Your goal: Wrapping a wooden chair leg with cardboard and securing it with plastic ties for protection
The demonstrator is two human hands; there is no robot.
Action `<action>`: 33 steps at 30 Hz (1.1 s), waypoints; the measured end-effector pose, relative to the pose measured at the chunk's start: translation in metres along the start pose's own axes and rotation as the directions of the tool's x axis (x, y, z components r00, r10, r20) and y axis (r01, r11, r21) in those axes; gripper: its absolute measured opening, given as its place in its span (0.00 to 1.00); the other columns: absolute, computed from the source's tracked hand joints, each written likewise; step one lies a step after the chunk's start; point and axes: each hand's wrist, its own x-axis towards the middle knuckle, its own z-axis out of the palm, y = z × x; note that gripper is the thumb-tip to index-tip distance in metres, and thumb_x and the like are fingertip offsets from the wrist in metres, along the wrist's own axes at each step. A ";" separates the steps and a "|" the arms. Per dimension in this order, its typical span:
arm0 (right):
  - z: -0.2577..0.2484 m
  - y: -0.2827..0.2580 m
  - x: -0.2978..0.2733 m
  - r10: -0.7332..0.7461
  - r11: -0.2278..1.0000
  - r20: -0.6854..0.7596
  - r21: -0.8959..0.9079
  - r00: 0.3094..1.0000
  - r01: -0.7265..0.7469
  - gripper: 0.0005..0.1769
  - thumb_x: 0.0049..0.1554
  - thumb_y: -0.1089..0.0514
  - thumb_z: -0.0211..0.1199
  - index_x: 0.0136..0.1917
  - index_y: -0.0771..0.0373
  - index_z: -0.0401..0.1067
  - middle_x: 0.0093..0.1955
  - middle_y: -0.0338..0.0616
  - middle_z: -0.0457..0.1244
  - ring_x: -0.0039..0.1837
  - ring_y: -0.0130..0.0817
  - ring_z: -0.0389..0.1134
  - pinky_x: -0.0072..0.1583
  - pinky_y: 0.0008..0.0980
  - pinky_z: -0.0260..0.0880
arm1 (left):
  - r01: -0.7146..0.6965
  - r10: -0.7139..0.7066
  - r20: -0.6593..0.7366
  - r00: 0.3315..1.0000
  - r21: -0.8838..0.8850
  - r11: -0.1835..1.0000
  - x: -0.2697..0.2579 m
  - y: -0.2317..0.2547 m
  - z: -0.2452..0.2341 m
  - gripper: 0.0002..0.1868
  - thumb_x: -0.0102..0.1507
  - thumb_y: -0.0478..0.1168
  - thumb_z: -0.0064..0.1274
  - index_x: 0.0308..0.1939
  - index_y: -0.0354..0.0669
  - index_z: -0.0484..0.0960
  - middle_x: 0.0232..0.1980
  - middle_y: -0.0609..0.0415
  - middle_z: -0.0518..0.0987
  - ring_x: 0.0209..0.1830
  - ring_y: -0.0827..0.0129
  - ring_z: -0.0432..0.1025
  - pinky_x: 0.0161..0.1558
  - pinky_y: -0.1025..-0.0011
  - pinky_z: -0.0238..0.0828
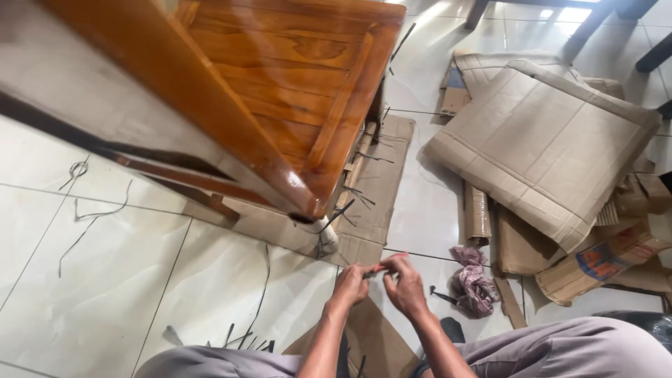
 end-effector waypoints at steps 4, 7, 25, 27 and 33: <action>-0.005 0.000 0.004 -0.075 0.948 0.038 -0.308 0.996 0.083 0.15 0.51 0.62 0.62 0.52 0.53 0.77 0.52 0.33 0.68 0.52 0.34 0.71 0.60 0.39 0.67 | -0.005 -0.019 0.195 0.981 0.120 0.993 -0.013 0.044 -0.044 0.26 0.56 0.27 0.45 0.53 0.52 0.88 0.40 0.48 0.81 0.37 0.48 0.76 0.44 0.55 0.73; -0.009 0.004 0.005 0.075 0.849 0.169 -0.527 0.983 0.026 0.10 0.55 0.53 0.62 0.49 0.47 0.81 0.50 0.28 0.70 0.55 0.34 0.68 0.58 0.38 0.65 | -0.076 0.033 0.265 0.964 0.157 0.985 -0.019 0.055 -0.056 0.29 0.49 0.25 0.43 0.48 0.52 0.89 0.43 0.49 0.83 0.40 0.49 0.77 0.49 0.55 0.75; -0.032 0.053 0.033 0.208 0.950 0.655 -0.313 0.727 0.010 0.22 0.54 0.44 0.69 0.58 0.50 0.68 0.46 0.56 0.72 0.58 0.60 0.72 0.58 0.57 0.69 | -0.023 0.023 0.002 1.000 0.221 0.975 -0.026 0.045 -0.065 0.16 0.56 0.39 0.63 0.46 0.52 0.76 0.52 0.53 0.82 0.65 0.58 0.72 0.78 0.39 0.36; -0.042 0.075 0.037 0.336 0.930 0.646 -0.344 0.685 -0.132 0.23 0.50 0.43 0.72 0.57 0.47 0.73 0.42 0.52 0.71 0.53 0.52 0.74 0.56 0.48 0.69 | 0.151 -0.204 -0.399 0.894 -0.160 0.976 -0.029 0.053 -0.076 0.08 0.56 0.38 0.60 0.38 0.53 0.80 0.39 0.55 0.81 0.48 0.60 0.78 0.58 0.58 0.72; -0.056 0.069 0.023 0.444 0.880 0.610 -0.158 0.657 -0.448 0.27 0.44 0.43 0.79 0.52 0.59 0.78 0.35 0.43 0.62 0.44 0.39 0.67 0.48 0.36 0.65 | 0.290 -0.651 -0.306 0.694 -0.709 0.643 -0.017 0.057 -0.066 0.20 0.62 0.50 0.63 0.52 0.44 0.84 0.51 0.45 0.85 0.60 0.55 0.77 0.65 0.55 0.70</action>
